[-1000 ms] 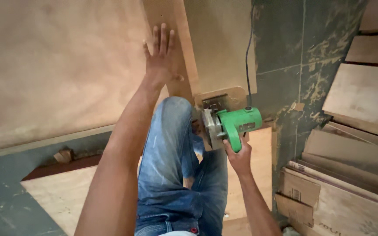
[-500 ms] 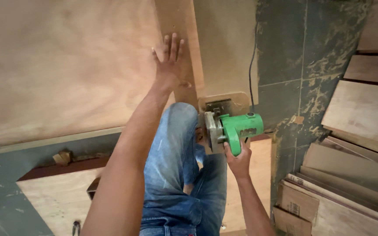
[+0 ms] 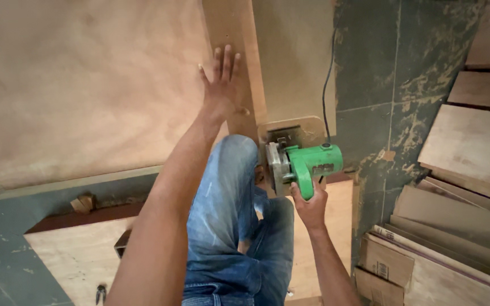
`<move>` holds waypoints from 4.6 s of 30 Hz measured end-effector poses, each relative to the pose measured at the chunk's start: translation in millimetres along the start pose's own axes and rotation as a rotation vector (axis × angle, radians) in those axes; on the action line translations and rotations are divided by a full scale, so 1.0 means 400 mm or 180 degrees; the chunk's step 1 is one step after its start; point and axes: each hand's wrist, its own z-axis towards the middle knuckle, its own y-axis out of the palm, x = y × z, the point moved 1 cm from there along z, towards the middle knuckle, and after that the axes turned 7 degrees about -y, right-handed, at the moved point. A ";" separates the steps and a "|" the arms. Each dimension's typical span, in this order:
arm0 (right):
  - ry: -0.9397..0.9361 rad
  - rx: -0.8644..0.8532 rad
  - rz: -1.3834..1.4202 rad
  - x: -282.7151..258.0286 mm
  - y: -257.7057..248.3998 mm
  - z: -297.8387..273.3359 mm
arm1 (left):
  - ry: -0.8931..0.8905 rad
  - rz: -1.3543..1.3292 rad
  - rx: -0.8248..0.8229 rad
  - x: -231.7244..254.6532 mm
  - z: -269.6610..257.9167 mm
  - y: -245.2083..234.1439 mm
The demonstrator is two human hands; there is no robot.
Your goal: The person measures and marks a large plywood sheet with a tape measure and pencil, then uses a circular saw to cut along the marked line. The person repositions the wood and continues measuring and marking.
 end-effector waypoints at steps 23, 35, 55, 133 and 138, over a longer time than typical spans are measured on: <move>0.0523 0.0081 0.0343 0.052 -0.137 -0.042 | -0.0169 0.0303 -0.0383 0.025 -0.009 -0.047; 0.1012 0.0276 0.0818 0.089 -0.151 -0.048 | 0.0348 0.0699 0.1146 0.074 0.025 0.413; 0.0682 0.0309 0.1098 0.096 -0.145 0.041 | 0.0822 0.1580 -0.0847 0.232 -0.056 0.188; 0.0302 0.0107 0.0537 -0.017 -0.043 -0.016 | 0.0108 -0.0002 0.0136 0.035 -0.055 0.102; 0.0694 0.0303 0.0866 0.018 -0.110 -0.021 | 0.0022 0.0094 -0.0087 0.042 -0.052 0.090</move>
